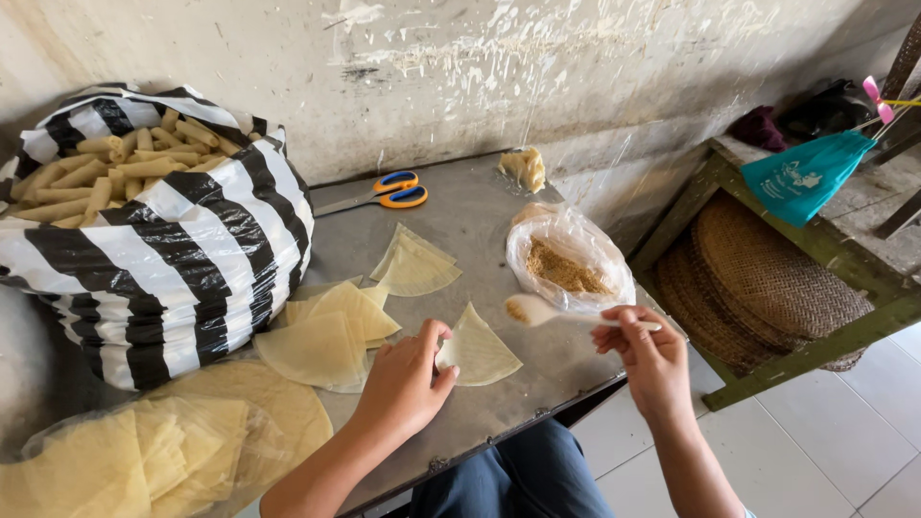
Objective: The person places a small amount of filling onto a spring roll wrapper using a spoon, and then folds the wrapper over the filling by hand.
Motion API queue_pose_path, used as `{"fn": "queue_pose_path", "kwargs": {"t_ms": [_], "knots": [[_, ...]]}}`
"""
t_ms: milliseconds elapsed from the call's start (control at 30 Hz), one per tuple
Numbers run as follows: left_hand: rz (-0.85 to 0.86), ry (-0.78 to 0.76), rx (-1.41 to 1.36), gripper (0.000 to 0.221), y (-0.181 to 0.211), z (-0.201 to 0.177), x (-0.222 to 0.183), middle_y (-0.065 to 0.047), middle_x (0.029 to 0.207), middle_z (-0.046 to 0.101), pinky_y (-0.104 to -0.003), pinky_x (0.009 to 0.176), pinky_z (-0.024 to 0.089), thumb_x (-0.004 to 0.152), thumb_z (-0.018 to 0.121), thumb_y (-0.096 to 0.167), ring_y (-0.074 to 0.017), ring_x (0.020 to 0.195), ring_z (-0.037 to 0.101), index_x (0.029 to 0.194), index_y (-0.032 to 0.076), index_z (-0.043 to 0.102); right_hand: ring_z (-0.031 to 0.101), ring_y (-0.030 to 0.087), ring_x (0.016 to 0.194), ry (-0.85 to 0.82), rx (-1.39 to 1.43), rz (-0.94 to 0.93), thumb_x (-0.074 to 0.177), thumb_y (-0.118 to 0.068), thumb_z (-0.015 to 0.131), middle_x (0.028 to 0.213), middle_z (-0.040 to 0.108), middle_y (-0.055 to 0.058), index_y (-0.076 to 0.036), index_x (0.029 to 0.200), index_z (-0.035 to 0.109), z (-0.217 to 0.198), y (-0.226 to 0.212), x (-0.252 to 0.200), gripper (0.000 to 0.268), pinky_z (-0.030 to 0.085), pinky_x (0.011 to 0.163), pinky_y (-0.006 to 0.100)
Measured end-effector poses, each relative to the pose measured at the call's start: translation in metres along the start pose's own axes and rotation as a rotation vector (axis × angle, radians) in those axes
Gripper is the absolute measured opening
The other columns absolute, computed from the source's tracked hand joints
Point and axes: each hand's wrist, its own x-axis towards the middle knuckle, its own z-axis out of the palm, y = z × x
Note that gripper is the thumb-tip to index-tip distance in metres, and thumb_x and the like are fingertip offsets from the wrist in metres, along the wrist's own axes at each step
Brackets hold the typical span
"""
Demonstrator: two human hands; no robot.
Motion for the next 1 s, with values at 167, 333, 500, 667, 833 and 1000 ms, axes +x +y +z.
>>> {"fn": "queue_pose_path", "kwargs": {"t_ms": [167,333,500,667,833,1000], "knots": [[-0.125,-0.034,0.029,0.033,-0.001,-0.003,0.002,-0.005,0.077,0.071,-0.043,0.078,0.048,0.092,0.068,0.021,-0.0265,0.079,0.07,0.117,0.009,0.05,0.073,0.02,0.086,-0.18,-0.133,0.079,0.104,-0.017,0.053,0.091,0.076,0.016,0.007,0.111,0.07,0.019,0.004,-0.015,0.03,0.061,0.079,0.037],[-0.128,-0.023,0.033,0.032,-0.001,-0.003,0.001,-0.005,0.078,0.071,-0.045,0.079,0.047,0.092,0.066,0.017,-0.027,0.08,0.07,0.119,0.009,0.049,0.072,0.019,0.091,-0.362,-0.315,-0.017,0.103,-0.02,0.056,0.095,0.079,0.013,0.004,0.115,0.072,0.027,-0.002,-0.02,0.031,0.059,0.085,0.035],[-0.1,-0.008,0.029,0.034,-0.002,-0.001,0.001,-0.005,0.081,0.07,-0.045,0.079,0.047,0.091,0.066,0.013,-0.0266,0.083,0.07,0.12,0.009,0.049,0.075,0.02,0.092,-0.472,-0.417,-0.201,0.099,-0.022,0.06,0.098,0.079,0.01,-0.001,0.108,0.077,0.022,-0.002,-0.025,0.028,0.061,0.079,0.035],[-0.101,-0.042,0.035,0.033,-0.001,-0.001,0.0,-0.004,0.081,0.069,-0.044,0.08,0.047,0.091,0.066,0.011,-0.0249,0.084,0.07,0.119,0.009,0.049,0.075,0.023,0.097,-0.495,-0.52,-0.51,0.099,-0.018,0.064,0.102,0.078,0.01,-0.005,0.106,0.075,0.006,0.009,-0.029,0.019,0.061,0.081,0.036],[-0.007,0.043,0.039,0.037,0.002,-0.004,0.001,-0.003,0.079,0.067,-0.043,0.083,0.046,0.087,0.069,0.008,-0.0238,0.084,0.067,0.119,0.009,0.051,0.074,0.023,0.103,-0.178,-0.683,-0.725,0.107,-0.009,0.058,0.109,0.076,0.011,-0.01,0.111,0.069,0.003,0.002,-0.012,0.011,0.061,0.085,0.035],[0.088,0.032,-0.025,0.044,0.008,-0.009,0.0,-0.002,0.084,0.067,-0.044,0.088,0.043,0.082,0.076,0.01,-0.0227,0.087,0.066,0.119,0.009,0.052,0.067,0.029,0.108,-0.083,-1.104,-0.581,0.098,-0.015,0.064,0.114,0.072,0.016,-0.006,0.122,0.069,0.018,-0.03,0.009,0.025,0.055,0.093,0.043]]}}
